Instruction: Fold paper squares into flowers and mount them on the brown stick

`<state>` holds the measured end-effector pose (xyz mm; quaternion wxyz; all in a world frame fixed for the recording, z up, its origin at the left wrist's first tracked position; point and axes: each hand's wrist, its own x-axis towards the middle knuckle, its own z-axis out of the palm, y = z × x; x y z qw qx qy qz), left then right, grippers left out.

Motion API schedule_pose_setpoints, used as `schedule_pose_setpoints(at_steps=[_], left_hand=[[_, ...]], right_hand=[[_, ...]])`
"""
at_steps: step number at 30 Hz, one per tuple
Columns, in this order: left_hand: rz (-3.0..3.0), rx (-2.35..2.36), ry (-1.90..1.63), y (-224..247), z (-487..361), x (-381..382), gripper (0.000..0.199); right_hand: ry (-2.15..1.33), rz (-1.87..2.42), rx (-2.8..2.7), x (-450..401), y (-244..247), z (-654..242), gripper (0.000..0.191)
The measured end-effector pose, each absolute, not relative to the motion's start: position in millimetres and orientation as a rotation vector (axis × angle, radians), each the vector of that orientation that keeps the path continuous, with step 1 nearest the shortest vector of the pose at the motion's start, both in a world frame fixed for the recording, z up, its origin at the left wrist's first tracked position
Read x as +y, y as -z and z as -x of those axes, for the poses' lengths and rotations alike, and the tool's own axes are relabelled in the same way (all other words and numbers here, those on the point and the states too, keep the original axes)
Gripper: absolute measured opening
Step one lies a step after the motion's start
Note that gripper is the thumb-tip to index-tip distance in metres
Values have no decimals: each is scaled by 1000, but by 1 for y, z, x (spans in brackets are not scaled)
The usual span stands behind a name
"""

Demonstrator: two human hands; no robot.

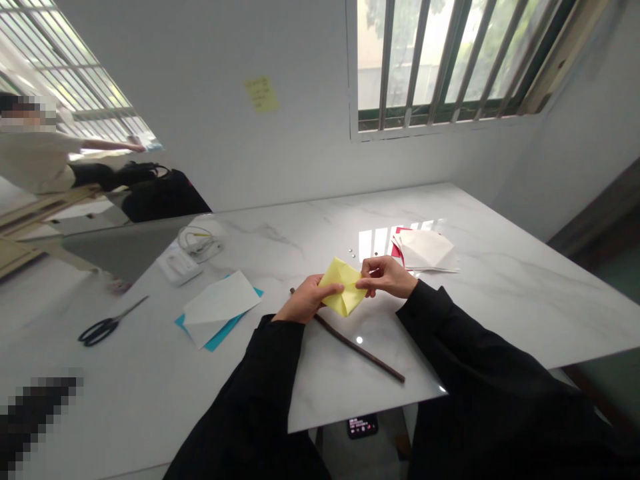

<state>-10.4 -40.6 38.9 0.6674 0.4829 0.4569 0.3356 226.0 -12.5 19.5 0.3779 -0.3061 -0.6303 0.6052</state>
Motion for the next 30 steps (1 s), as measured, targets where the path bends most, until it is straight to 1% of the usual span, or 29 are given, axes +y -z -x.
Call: schedule_pose_setpoints(at_steps=[4,7,10,14,18,22,30], left_hand=[[-1095,1030,-782,-39,12,-40,45],[-1095,1042,-852,-38,15,-39,50],[-1150,1081,-888,-35,15,-37,55],[-1243,1107,-919,-34,12,-37,56],[-1237,1086,-939,-35,10,-37,60],[-1234,1095,-960,-34,10,-37,61],[-1220,1102,-967,-32,9,-37,62]], right_hand=[[-1530,758,-1642,-16,-27,-229,49],[-1572,716,-1566,-14,-31,-231,45],[-1567,765,-1473,-9,-28,-230,46],[-1497,841,-1383,-3,-17,-227,47],[-1500,859,-1356,0,-10,-225,57],[-1501,889,-1325,1,-9,-224,51],[-1540,936,-1236,-1,-10,-223,53]])
